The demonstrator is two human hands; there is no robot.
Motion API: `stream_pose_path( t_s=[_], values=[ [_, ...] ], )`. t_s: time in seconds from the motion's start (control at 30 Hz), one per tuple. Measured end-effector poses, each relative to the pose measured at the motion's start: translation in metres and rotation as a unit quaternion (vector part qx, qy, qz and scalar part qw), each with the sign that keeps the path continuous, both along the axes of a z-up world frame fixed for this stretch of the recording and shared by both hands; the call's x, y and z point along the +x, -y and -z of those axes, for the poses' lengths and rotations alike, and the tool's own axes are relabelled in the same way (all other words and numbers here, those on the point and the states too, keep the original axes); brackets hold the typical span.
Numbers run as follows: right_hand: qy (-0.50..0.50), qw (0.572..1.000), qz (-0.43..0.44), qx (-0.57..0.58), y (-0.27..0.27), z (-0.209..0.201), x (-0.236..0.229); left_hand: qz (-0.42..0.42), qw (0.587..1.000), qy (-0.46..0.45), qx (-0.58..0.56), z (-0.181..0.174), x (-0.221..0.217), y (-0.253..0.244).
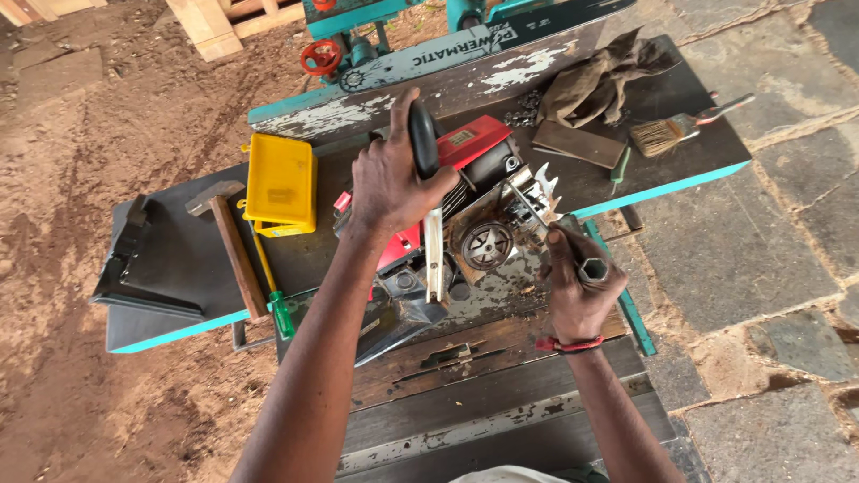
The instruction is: The person disassembles a chainsaw engine using a socket wrench to loosen bolts and removes internal components, then cleans the parts with a brush.
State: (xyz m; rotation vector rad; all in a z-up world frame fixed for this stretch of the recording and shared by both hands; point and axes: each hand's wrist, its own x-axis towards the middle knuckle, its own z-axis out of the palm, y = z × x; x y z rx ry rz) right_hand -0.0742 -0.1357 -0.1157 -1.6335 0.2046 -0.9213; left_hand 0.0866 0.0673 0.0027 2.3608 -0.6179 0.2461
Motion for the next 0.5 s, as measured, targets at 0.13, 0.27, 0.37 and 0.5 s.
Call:
stream_pose_path(
  t_s=[0.13,0.27,0.37,0.5],
  values=[
    [0.015,1.0,0.009,0.014,0.006,0.003,-0.001,-0.004,1.0,-0.017,0.002,-0.002,0.003,0.0],
    [0.004,1.0,-0.013,-0.026,0.028,-0.009,-0.001,-0.005,1.0,0.006,-0.004,0.0,0.002,-0.002],
    [-0.041,0.99,-0.027,-0.129,0.033,-0.027,-0.005,0.002,1.0,0.001,-0.003,0.003,0.002,-0.001],
    [-0.112,0.963,-0.02,-0.246,0.018,-0.051,-0.015,0.0,1.0,0.012,0.002,0.004,0.0,0.0]
  ],
)
